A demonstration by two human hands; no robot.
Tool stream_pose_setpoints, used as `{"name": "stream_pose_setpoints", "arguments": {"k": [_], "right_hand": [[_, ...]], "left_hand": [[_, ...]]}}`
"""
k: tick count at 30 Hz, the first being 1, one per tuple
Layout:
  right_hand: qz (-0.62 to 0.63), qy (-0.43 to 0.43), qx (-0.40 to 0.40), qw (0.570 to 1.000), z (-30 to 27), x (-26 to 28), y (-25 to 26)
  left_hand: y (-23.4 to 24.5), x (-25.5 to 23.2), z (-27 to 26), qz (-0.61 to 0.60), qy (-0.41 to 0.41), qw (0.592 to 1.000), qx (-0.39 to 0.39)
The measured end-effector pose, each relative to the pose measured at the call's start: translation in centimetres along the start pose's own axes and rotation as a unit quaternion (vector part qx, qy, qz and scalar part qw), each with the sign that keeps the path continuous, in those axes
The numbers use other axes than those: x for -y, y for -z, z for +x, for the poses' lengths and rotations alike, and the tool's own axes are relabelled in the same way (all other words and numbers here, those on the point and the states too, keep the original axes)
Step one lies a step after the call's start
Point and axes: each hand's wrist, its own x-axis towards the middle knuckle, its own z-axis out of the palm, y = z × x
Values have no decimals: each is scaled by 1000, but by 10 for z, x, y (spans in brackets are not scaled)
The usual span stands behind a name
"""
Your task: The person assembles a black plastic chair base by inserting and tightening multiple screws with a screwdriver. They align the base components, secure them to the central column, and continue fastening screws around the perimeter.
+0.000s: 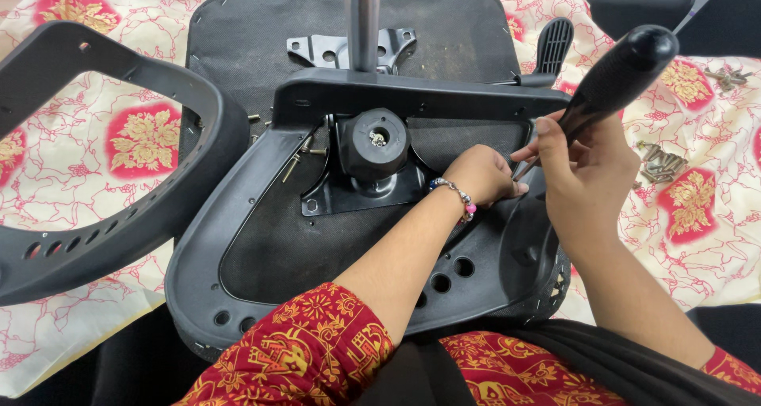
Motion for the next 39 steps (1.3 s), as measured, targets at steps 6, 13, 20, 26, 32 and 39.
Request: {"name": "stream_pose_setpoints", "arguments": {"k": [6,13,20,26,32,39], "right_hand": [[-29,13,54,998,9,-10,20],[115,-127,197,965,48,-2,39],[286,-139,300,899,49,-17,37],[241,-136,181,944,40,-26,23],[236,-123,108,958,36,-21,10],[215,-77,27,973,28,-18,-2]], "left_hand": [[1,2,1,6,-6,1000,-1],[0,3,4,-40,4,999,6],[-1,2,3,-56,3,998,9],[0,2,0,-61,-9,998,11],[2,-1,-2,-41,1,999,13],[2,-4,-4,-17,6,1000,-6]]}}
